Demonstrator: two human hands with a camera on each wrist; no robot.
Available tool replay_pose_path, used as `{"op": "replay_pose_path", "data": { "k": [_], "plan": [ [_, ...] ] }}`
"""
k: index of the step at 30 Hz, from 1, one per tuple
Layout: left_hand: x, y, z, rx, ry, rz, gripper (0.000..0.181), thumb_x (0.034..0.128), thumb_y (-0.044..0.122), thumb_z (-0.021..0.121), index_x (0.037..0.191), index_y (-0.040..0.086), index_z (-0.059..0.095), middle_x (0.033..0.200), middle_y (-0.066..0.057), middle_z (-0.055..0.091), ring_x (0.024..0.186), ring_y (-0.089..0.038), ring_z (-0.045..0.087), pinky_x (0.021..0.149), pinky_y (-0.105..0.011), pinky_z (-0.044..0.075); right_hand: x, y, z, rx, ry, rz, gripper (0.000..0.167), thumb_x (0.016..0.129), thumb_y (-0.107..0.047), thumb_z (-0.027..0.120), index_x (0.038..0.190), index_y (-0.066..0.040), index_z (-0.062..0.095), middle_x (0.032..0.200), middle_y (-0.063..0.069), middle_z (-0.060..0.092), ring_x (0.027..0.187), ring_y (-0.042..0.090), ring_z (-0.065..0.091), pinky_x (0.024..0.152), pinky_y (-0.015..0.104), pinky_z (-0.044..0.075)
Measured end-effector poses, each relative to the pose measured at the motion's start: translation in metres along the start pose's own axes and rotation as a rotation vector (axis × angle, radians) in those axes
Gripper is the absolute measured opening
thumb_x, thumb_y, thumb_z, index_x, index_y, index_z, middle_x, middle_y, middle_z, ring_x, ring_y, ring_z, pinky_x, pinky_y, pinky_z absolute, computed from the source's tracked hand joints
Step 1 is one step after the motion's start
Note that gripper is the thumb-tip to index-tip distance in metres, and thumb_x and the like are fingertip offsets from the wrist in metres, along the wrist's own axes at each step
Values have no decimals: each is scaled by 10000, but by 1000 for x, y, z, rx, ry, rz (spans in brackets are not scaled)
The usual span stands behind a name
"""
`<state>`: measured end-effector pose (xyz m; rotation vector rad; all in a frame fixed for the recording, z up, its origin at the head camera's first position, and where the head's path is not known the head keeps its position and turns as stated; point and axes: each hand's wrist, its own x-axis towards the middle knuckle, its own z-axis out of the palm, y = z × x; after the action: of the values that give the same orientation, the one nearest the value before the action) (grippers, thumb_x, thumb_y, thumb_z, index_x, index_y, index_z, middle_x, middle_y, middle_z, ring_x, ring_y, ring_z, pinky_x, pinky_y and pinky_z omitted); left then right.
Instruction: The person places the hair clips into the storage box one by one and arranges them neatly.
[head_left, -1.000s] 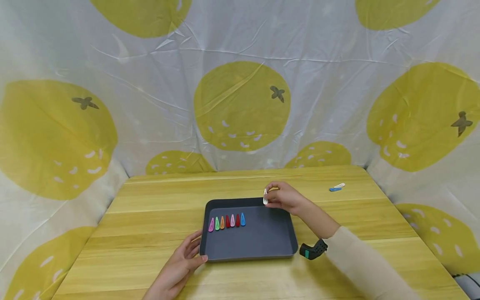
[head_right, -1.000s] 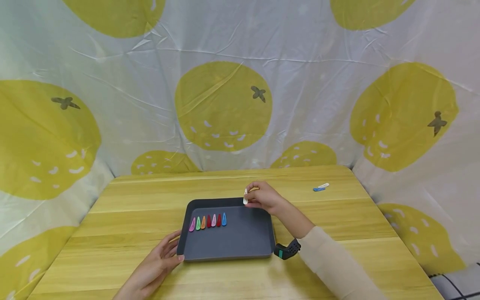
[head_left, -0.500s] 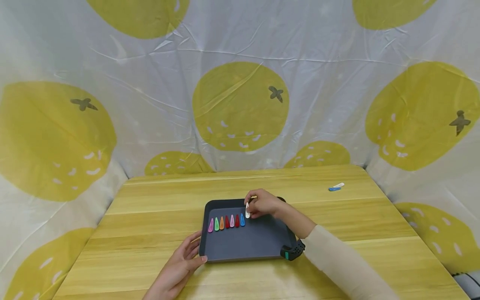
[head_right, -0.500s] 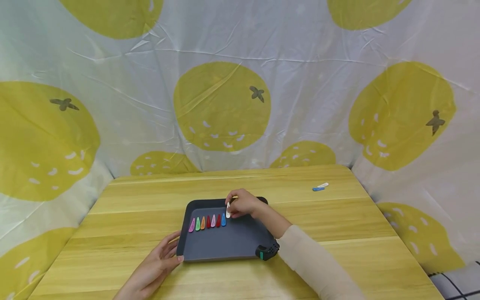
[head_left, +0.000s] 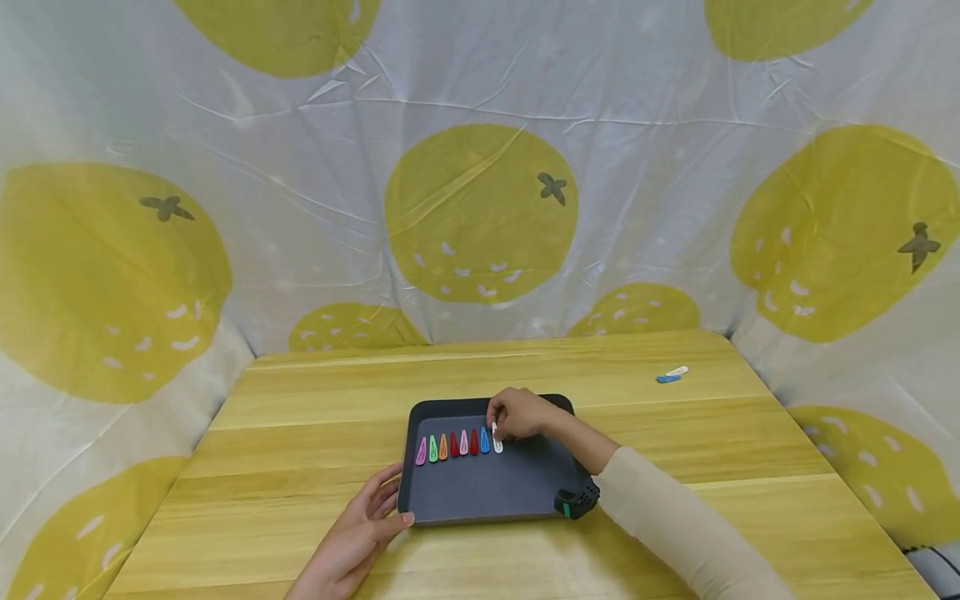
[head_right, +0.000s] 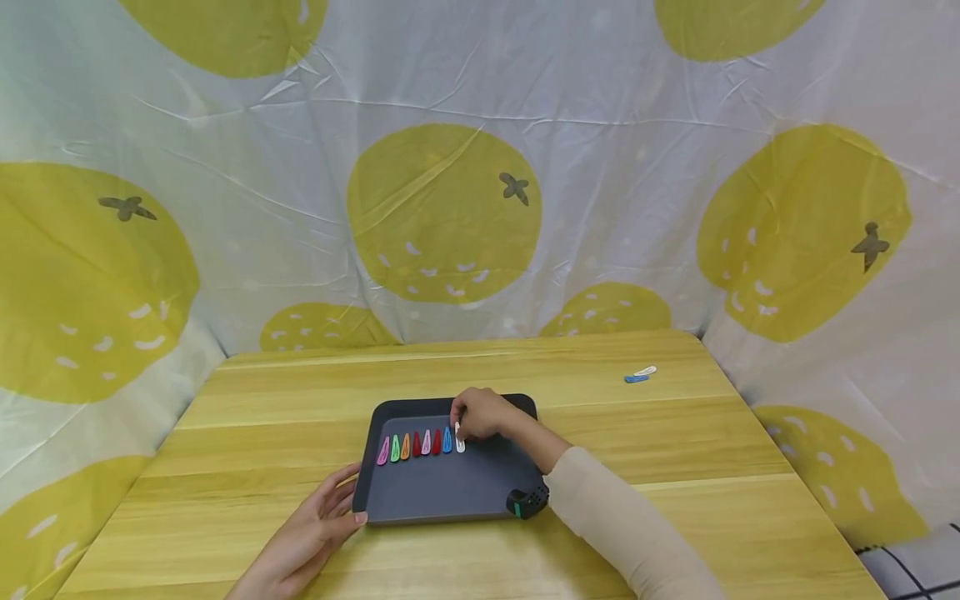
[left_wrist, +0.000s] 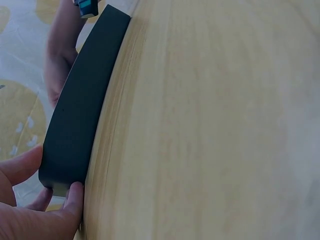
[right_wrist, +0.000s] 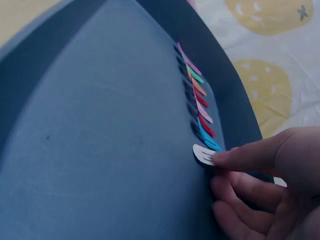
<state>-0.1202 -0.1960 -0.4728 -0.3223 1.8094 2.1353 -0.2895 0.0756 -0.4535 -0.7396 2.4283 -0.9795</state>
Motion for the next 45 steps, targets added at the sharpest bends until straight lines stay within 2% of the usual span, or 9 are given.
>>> {"op": "replay_pose_path", "data": {
  "k": [4, 12, 23, 29, 37, 45],
  "plan": [
    [0, 0, 0, -1, -2, -1, 832, 901, -143, 668, 1603, 57, 268, 1620, -278, 215, 1484, -464, 215, 1143, -551, 340, 1, 0, 0, -120, 39, -52, 131, 857, 19, 795, 886, -82, 717, 711, -38, 640, 613, 138, 559, 576, 294, 440],
    [0, -1, 1, 4, 10, 0, 835, 893, -147, 674, 1599, 58, 280, 1619, -278, 223, 1482, -465, 217, 1143, -555, 339, -1, -1, 4, -208, 56, -76, 117, 860, -71, 837, 876, -113, 729, 692, -63, 623, 600, 123, 557, 584, 309, 449],
    [-1, -5, 0, 3, -15, 10, 845, 899, -126, 688, 1606, 50, 260, 1625, -284, 202, 1486, -472, 200, 1144, -551, 337, -4, 1, 5, -226, 37, -84, 94, 889, -92, 819, 929, -105, 736, 714, -66, 623, 611, 119, 569, 597, 310, 466],
    [-2, -5, 1, 1, -19, 12, 842, 900, -131, 681, 1605, 43, 255, 1626, -287, 199, 1486, -473, 196, 1147, -554, 330, -6, 5, 3, -228, 10, -91, 153, 912, -118, 803, 1048, -111, 732, 763, -69, 633, 651, 111, 586, 624, 314, 485],
    [0, -5, 2, 5, -24, 18, 836, 907, -116, 684, 1609, 45, 258, 1644, -267, 200, 1492, -462, 200, 1146, -520, 348, -14, 6, -11, -253, -3, -102, 208, 926, -127, 788, 1121, -97, 721, 783, -55, 628, 657, 120, 583, 627, 331, 487],
    [-2, -4, 0, 0, -10, 24, 821, 909, -118, 683, 1603, 47, 275, 1641, -256, 218, 1487, -449, 222, 1137, -513, 362, -23, 10, -30, -250, -34, -182, 242, 941, -118, 774, 1160, -39, 707, 824, -70, 645, 712, 92, 600, 684, 323, 514]
  ]
}}
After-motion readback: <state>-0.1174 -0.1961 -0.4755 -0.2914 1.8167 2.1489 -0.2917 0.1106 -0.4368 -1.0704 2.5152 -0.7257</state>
